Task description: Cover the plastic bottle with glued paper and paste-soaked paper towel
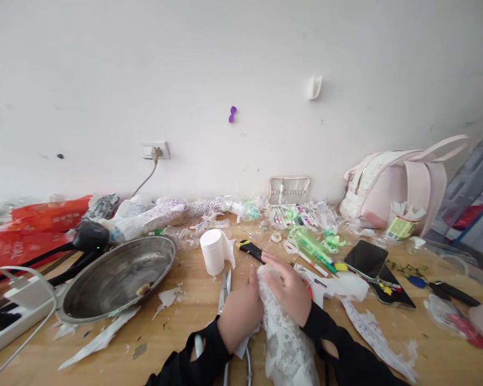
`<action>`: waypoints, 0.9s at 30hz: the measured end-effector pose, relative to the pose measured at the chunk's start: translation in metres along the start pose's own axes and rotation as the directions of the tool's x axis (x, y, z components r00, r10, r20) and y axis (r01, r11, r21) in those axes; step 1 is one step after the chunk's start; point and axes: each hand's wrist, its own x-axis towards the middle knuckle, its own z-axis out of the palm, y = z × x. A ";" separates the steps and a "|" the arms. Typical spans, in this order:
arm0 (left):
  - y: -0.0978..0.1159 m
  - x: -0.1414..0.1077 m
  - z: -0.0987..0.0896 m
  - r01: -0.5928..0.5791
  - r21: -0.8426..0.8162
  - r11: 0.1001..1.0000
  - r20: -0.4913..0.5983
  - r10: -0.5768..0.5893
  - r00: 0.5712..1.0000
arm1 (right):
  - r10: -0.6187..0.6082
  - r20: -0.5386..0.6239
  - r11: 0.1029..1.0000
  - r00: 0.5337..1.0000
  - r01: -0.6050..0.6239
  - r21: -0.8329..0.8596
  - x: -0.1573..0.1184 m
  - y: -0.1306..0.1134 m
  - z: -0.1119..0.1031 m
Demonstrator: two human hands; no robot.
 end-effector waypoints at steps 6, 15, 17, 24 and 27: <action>-0.001 -0.001 0.001 0.000 0.010 1.000 -0.020 0.000 1.000 | -0.075 0.109 0.997 0.991 0.072 0.037 0.001 0.006 0.007; -0.005 0.001 0.002 -0.014 0.003 1.000 -0.018 0.014 1.000 | 0.029 0.048 0.995 0.998 -0.033 0.090 0.002 0.006 0.003; -0.007 0.002 0.002 -0.013 0.008 1.000 -0.024 0.013 1.000 | 0.035 0.100 0.994 0.994 -0.046 0.102 0.001 0.006 0.004; -0.013 0.004 -0.009 -0.033 0.026 0.999 -0.071 0.035 0.997 | 0.095 0.130 0.983 0.987 -0.114 0.147 0.002 0.007 -0.001; -0.014 0.003 -0.015 -0.019 0.044 0.999 -0.074 0.022 0.997 | 0.131 0.057 0.980 0.990 -0.138 0.143 0.004 0.005 -0.005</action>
